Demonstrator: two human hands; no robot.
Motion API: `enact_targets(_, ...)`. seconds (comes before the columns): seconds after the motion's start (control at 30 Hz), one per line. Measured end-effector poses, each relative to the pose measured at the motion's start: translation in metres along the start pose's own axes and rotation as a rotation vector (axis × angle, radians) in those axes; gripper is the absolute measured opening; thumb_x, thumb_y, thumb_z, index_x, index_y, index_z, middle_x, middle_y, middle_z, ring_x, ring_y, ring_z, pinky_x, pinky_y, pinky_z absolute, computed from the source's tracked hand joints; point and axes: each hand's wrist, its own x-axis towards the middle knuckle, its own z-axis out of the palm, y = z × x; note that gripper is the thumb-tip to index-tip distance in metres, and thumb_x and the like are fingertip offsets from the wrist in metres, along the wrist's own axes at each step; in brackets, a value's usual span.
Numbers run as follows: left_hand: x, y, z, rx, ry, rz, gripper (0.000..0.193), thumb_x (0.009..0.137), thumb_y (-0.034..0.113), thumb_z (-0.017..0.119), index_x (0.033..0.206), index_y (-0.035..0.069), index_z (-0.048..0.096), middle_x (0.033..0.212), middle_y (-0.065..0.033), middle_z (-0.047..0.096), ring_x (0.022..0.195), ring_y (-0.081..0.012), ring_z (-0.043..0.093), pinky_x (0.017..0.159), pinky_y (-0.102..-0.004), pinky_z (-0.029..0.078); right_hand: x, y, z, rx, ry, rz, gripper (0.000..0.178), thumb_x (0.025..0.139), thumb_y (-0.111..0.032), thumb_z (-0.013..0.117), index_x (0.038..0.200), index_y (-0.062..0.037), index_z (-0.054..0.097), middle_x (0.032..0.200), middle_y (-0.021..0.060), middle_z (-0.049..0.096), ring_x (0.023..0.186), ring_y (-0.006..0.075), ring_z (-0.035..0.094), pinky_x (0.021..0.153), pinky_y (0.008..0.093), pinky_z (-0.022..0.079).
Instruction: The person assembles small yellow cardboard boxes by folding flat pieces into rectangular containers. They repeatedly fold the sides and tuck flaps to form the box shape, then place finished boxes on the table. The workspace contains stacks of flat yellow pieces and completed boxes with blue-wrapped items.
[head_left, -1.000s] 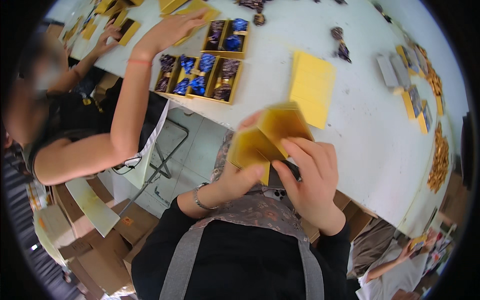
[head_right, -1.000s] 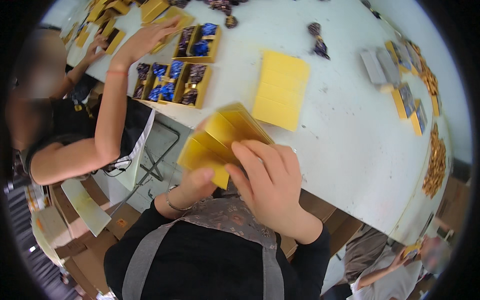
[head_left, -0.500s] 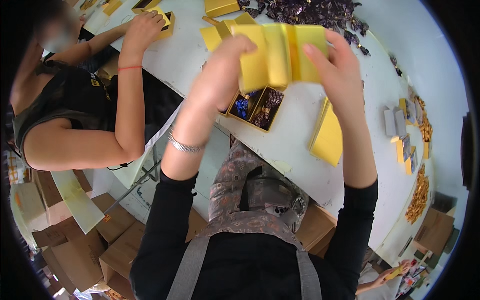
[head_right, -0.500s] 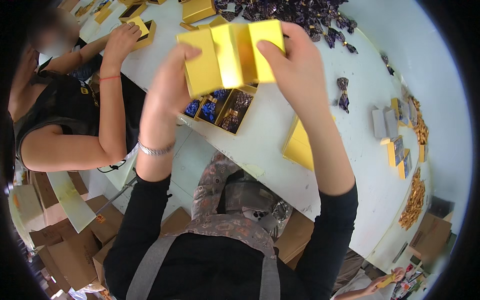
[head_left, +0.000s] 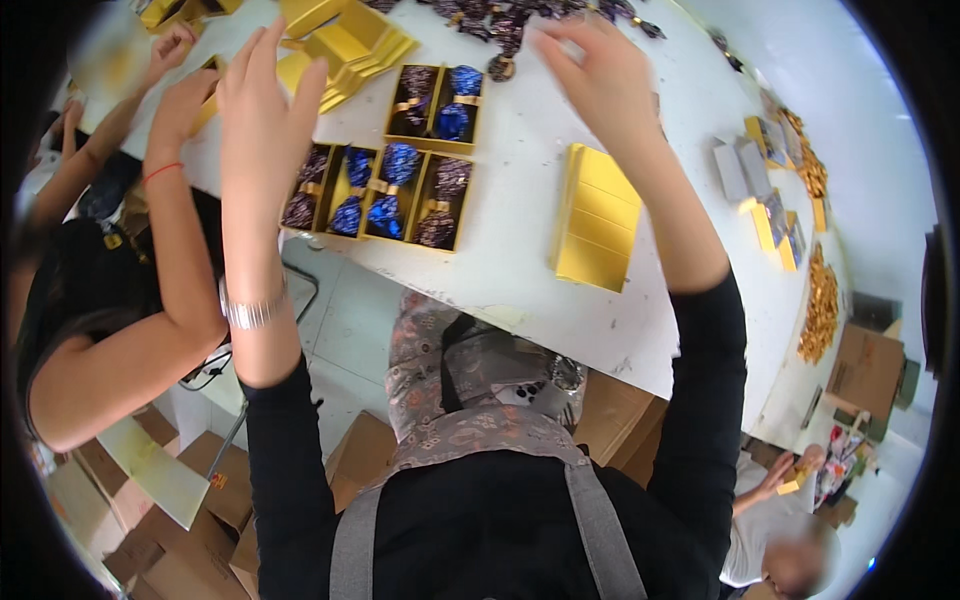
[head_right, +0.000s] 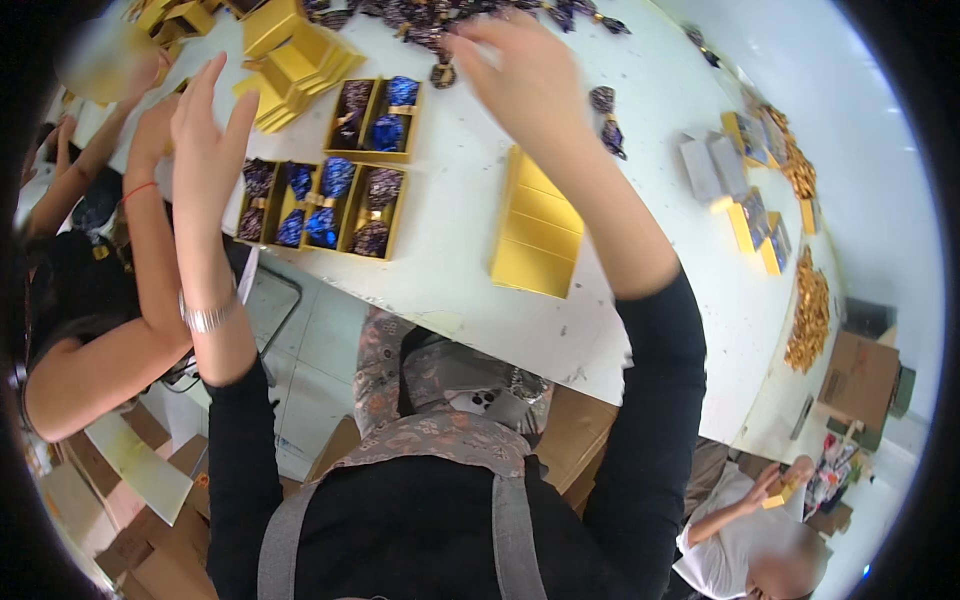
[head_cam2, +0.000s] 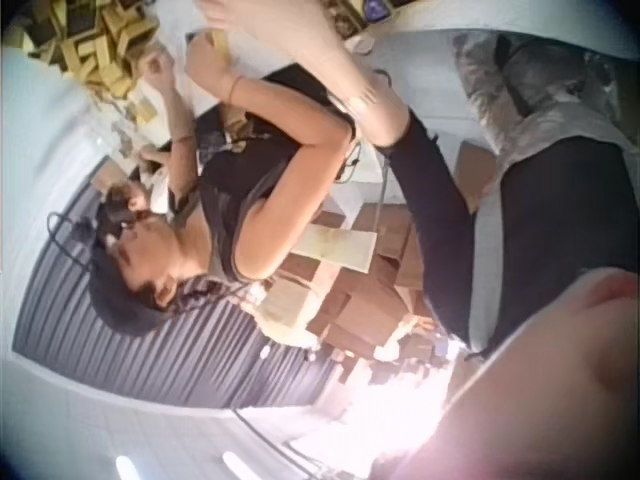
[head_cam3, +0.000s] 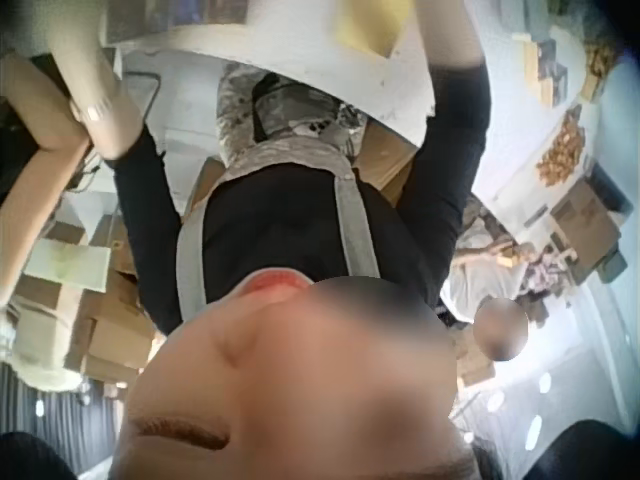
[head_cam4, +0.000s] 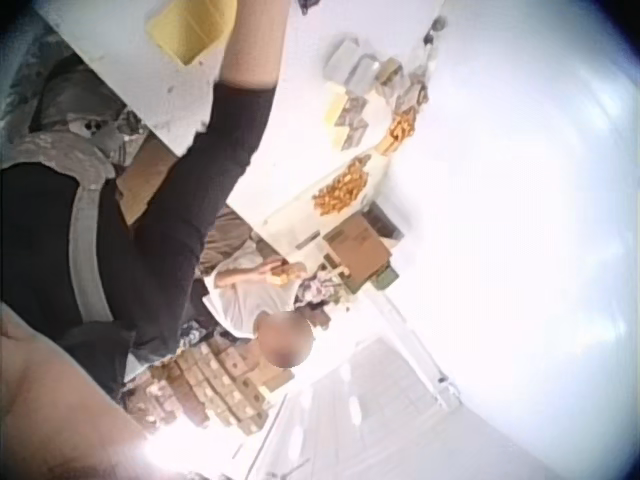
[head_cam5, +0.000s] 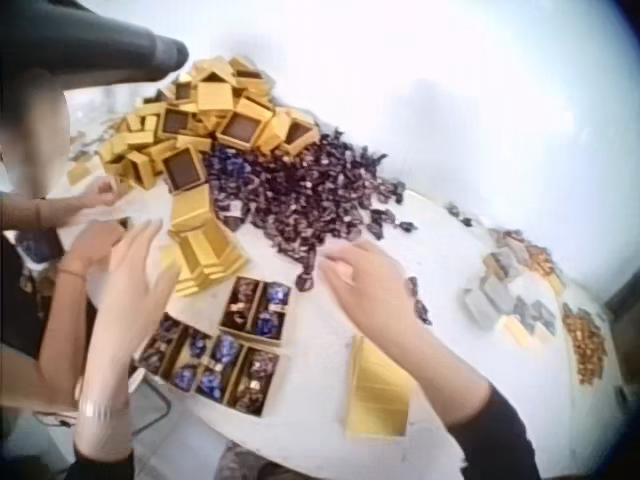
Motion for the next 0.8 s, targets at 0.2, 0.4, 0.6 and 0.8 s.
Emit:
enact_targets(0.2, -0.085, 0.165, 0.005, -0.555, -0.834, 0.004, 0.070, 0.091, 0.030, 0.052, 0.133, -0.018, 0.023, 0.139, -0.0382, 0.024, 0.134, -0.0457, 0.021, 0.110, -0.0448, 0.022, -0.164, 0.021, -0.099, -0.300, -0.341, 0.431, 0.035, 0.086, -0.025, 0.061, 0.108, 0.0026, 0.058, 0.112, 0.0212, 0.057, 0.104, 0.0361, 0.052, 0.086, 0.0426, 0.045)
enact_targets(0.4, -0.110, 0.203, 0.033, -0.658, -0.778, -0.080, 0.068, 0.091, 0.021, 0.053, 0.138, -0.013, 0.019, 0.145, -0.0339, 0.017, 0.139, -0.0415, 0.014, 0.112, -0.0444, 0.018, -0.196, -0.028, -0.078, 0.043, -0.145, 0.453, 0.049, 0.084, -0.013, 0.060, 0.127, 0.0032, 0.044, 0.132, 0.0216, 0.045, 0.115, 0.0381, 0.045, 0.096, 0.0434, 0.038)
enact_targets(0.6, -0.112, 0.215, 0.039, -1.057, -0.600, -0.294, 0.060, 0.087, 0.005, 0.051, 0.138, -0.008, 0.022, 0.145, -0.0276, 0.021, 0.139, -0.0357, 0.017, 0.111, -0.0420, 0.020, -0.201, -0.033, -0.083, 0.438, 0.011, 0.594, 0.053, 0.084, -0.002, 0.058, 0.133, 0.0036, 0.038, 0.133, 0.0242, 0.041, 0.121, 0.0355, 0.040, 0.100, 0.0411, 0.036)
enact_targets(0.8, -0.112, 0.220, 0.035, -1.316, -0.656, -0.529, 0.060, 0.088, 0.001, 0.047, 0.141, -0.005, 0.019, 0.141, -0.0180, 0.034, 0.131, -0.0236, 0.033, 0.109, -0.0372, 0.024, -0.201, -0.037, -0.082, 0.496, -0.046, 0.686, 0.060, 0.083, 0.000, 0.058, 0.138, 0.0016, 0.033, 0.136, 0.0221, 0.039, 0.125, 0.0355, 0.037, 0.101, 0.0405, 0.036)
